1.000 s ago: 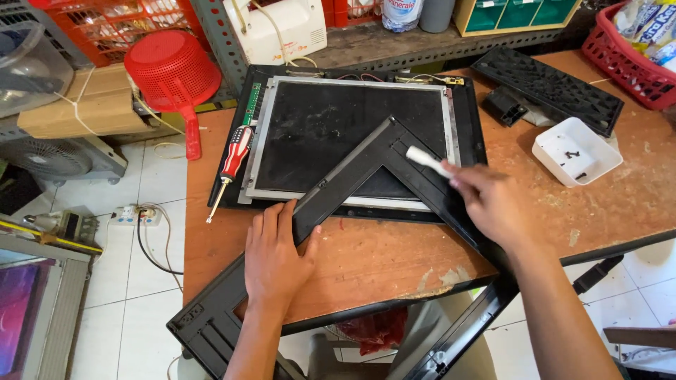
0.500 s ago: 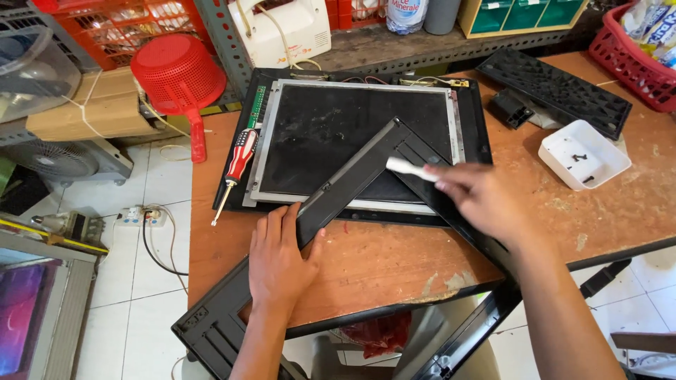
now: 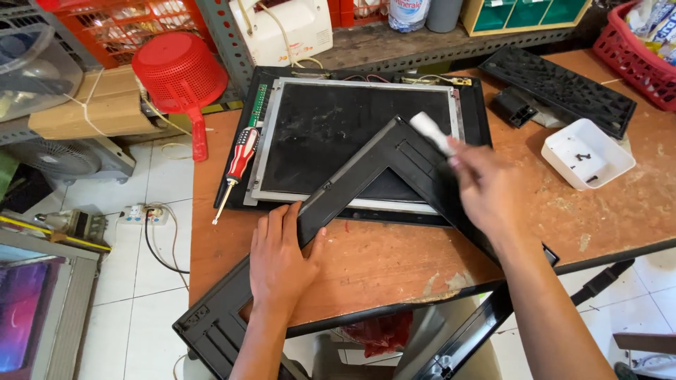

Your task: Disassembling a monitor case and cleaning the internal plastic frame using a screwdriver and a toothbrush.

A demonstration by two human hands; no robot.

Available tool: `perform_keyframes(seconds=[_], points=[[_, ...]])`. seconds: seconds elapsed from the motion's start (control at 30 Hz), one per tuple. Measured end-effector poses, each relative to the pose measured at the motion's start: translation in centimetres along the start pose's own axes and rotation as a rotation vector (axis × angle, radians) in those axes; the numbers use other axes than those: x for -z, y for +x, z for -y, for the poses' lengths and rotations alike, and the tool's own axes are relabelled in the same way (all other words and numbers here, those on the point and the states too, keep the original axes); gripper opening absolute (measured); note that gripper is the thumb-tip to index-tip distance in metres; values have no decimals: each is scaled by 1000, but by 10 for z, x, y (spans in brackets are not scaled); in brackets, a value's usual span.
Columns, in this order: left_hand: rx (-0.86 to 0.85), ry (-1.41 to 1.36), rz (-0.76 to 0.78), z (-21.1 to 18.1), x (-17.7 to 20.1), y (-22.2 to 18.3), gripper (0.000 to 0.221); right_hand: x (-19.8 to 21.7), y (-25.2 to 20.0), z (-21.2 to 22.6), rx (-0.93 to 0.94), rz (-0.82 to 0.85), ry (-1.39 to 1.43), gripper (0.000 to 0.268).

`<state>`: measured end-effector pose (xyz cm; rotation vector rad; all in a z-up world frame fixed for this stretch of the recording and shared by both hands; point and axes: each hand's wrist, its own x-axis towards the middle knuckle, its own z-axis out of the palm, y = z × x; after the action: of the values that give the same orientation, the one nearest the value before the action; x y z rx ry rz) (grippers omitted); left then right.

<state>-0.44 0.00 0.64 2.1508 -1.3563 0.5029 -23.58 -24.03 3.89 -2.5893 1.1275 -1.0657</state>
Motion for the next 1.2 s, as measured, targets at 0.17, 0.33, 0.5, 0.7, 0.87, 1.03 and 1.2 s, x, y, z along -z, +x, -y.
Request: perform_keyframes(seconds=[0.17, 0.33, 0.5, 0.7, 0.87, 1.03, 1.2], points=[[-9, -14, -21, 0, -3, 0, 53, -1, 25, 21, 60, 149, -117, 17], [-4, -21, -29, 1, -1, 1, 52, -11, 42, 18, 45, 82, -82, 9], [-11, -24, -41, -1, 1, 2, 53, -6, 44, 0, -141, 50, -237, 35], [-51, 57, 48, 5, 0, 1, 73, 53, 3, -41, -375, -66, 425, 34], [-39, 88, -14, 9, 2, 6, 64, 85, -72, -86, -574, -104, 411, 30], [-43, 96, -72, 7, 12, 10, 62, 91, -132, -98, -598, -121, 350, 27], [-97, 143, -183, 9, 14, 8, 57, 81, -145, -50, -302, 226, 326, 33]])
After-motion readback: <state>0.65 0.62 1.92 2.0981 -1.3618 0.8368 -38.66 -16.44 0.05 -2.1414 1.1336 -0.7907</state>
